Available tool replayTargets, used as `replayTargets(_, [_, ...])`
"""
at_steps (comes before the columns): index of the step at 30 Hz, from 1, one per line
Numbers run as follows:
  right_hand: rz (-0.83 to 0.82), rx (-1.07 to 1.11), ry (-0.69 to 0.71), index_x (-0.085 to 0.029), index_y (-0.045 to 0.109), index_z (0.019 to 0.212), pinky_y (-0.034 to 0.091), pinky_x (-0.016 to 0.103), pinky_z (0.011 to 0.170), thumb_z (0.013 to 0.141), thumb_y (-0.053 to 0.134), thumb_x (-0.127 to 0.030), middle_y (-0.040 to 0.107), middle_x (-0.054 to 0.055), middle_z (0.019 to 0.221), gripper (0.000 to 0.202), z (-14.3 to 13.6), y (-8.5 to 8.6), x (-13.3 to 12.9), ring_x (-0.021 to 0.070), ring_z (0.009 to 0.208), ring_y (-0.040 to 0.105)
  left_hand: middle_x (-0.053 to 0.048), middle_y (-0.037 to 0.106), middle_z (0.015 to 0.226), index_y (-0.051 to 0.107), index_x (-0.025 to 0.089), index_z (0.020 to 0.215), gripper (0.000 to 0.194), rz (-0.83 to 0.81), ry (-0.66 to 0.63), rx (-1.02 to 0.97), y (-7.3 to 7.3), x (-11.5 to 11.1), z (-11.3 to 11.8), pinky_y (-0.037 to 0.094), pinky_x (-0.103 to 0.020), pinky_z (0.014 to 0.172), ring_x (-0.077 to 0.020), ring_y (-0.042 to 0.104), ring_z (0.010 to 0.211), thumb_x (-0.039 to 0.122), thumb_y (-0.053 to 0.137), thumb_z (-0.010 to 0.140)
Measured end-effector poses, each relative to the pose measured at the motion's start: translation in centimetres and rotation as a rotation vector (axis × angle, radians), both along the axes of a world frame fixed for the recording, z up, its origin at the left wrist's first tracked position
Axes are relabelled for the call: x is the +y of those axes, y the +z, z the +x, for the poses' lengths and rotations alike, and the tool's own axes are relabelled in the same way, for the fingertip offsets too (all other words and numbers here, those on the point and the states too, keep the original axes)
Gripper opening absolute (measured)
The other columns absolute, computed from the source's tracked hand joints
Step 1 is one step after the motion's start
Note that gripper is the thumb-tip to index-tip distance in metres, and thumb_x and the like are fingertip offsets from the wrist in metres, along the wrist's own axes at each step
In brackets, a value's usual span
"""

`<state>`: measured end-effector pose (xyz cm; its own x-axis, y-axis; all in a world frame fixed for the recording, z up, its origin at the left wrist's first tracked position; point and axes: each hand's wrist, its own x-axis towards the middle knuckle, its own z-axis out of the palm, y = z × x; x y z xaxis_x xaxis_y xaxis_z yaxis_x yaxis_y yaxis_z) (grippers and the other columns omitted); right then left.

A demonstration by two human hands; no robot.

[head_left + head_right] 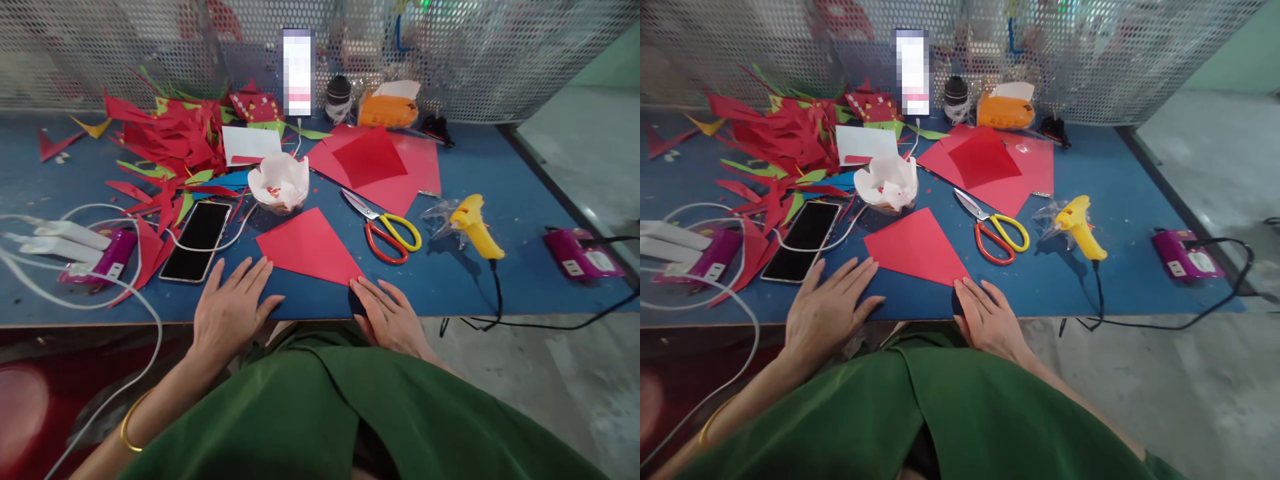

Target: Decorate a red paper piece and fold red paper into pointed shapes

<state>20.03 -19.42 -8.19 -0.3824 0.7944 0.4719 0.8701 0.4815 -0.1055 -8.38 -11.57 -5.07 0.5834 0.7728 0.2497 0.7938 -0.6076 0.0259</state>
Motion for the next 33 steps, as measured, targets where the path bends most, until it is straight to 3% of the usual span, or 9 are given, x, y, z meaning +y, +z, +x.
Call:
replayTargets(4, [0.070, -0.055, -0.005, -0.010, 0.054, 0.137, 0.047, 0.038, 0.097, 0.099, 0.048, -0.019, 0.075, 0.013, 0.118, 0.039, -0.4, 1.0, 0.9, 0.0214, 0.108, 0.070, -0.018, 0.067, 0.132, 0.064, 0.012, 0.130, 0.053, 0.018, -0.003, 0.007, 0.7, 0.5, -0.1, 0.029, -0.065, 0.114, -0.0406, 0.063, 0.122, 0.050, 0.043, 0.100])
replayTargets(8, [-0.026, -0.190, -0.030, -0.009, 0.066, 0.120, 0.048, 0.040, 0.083, 0.098, 0.051, -0.020, 0.076, 0.014, 0.111, 0.029, -1.6, 2.5, 3.0, 0.0242, 0.093, 0.070, -0.014, 0.074, 0.120, 0.070, 0.012, 0.119, 0.038, 0.072, 0.031, -0.089, 1.7, 1.4, 1.1, 0.035, -0.060, 0.113, -0.0353, 0.067, 0.116, 0.037, 0.048, 0.101])
replayTargets(11, [-0.115, -0.244, -0.031, -0.008, 0.068, 0.116, 0.049, 0.039, 0.073, 0.094, 0.052, -0.012, 0.074, 0.016, 0.108, 0.027, -3.0, 3.1, 4.7, 0.0268, 0.091, 0.068, -0.011, 0.075, 0.118, 0.071, 0.017, 0.116, 0.030, 0.098, 0.057, -0.296, 2.7, 2.7, 2.3, 0.042, -0.053, 0.111, -0.0283, 0.071, 0.110, 0.032, 0.050, 0.100])
replayTargets(15, [-0.114, -0.220, -0.088, -0.011, 0.073, 0.095, 0.045, 0.035, 0.059, 0.088, 0.055, -0.006, 0.074, 0.013, 0.087, 0.020, -4.2, 3.3, 5.7, 0.0258, 0.077, 0.066, -0.006, 0.078, 0.109, 0.075, 0.021, 0.109, 0.024, 0.033, 0.050, -0.633, 4.6, 4.5, 4.0, 0.050, -0.044, 0.105, -0.0230, 0.074, 0.103, 0.032, 0.057, 0.097])
replayTargets(19, [-0.046, -0.121, -0.197, -0.015, 0.072, 0.087, 0.045, 0.031, 0.060, 0.093, 0.050, -0.011, 0.075, 0.010, 0.081, 0.023, -2.7, 4.1, 6.1, 0.0213, 0.072, 0.067, -0.005, 0.079, 0.103, 0.077, 0.020, 0.104, 0.021, -0.091, 0.085, -0.955, 6.0, 6.5, 5.8, 0.057, -0.037, 0.095, -0.0215, 0.073, 0.101, 0.030, 0.062, 0.093])
replayTargets(21, [-0.030, 0.090, -0.272, -0.017, 0.074, 0.092, 0.047, 0.030, 0.065, 0.095, 0.050, -0.019, 0.077, 0.008, 0.087, 0.025, -1.2, 5.1, 6.6, 0.0200, 0.076, 0.069, -0.006, 0.079, 0.102, 0.076, 0.019, 0.105, 0.022, -0.096, 0.112, -1.136, 6.1, 8.0, 6.8, 0.057, -0.034, 0.091, -0.0200, 0.073, 0.097, 0.031, 0.065, 0.091])
replayTargets(25, [-0.232, 1.078, -0.341, -0.023, 0.078, 0.080, 0.050, 0.031, 0.073, 0.080, 0.069, -0.033, 0.076, 0.001, 0.079, 0.014, 1.5, 7.1, 9.0, 0.0201, 0.076, 0.067, -0.008, 0.075, 0.108, 0.072, 0.018, 0.106, 0.025, -0.011, 0.140, -1.559, 5.7, 11.6, 8.9, 0.056, -0.028, 0.084, -0.0178, 0.070, 0.098, 0.034, 0.070, 0.087])
replayTargets(27, [-0.308, 1.347, -0.310, -0.022, 0.078, 0.075, 0.051, 0.032, 0.069, 0.071, 0.075, -0.040, 0.075, 0.000, 0.073, 0.018, 2.0, 7.6, 10.6, 0.0206, 0.072, 0.067, -0.007, 0.074, 0.100, 0.071, 0.018, 0.100, 0.026, -0.048, 0.164, -1.668, 5.6, 13.0, 9.9, 0.055, -0.026, 0.081, -0.0153, 0.069, 0.091, 0.037, 0.073, 0.083])
replayTargets(33, [-0.376, 1.653, -0.206, -0.023, 0.077, 0.073, 0.053, 0.033, 0.062, 0.059, 0.080, -0.049, 0.076, 0.002, 0.069, 0.030, 0.7, 7.8, 15.0, 0.0189, 0.062, 0.067, -0.002, 0.071, 0.090, 0.066, 0.019, 0.097, 0.048, -0.704, 0.135, -1.819, 5.7, 13.4, 11.5, 0.054, -0.023, 0.067, -0.0133, 0.068, 0.077, 0.052, 0.083, 0.067])
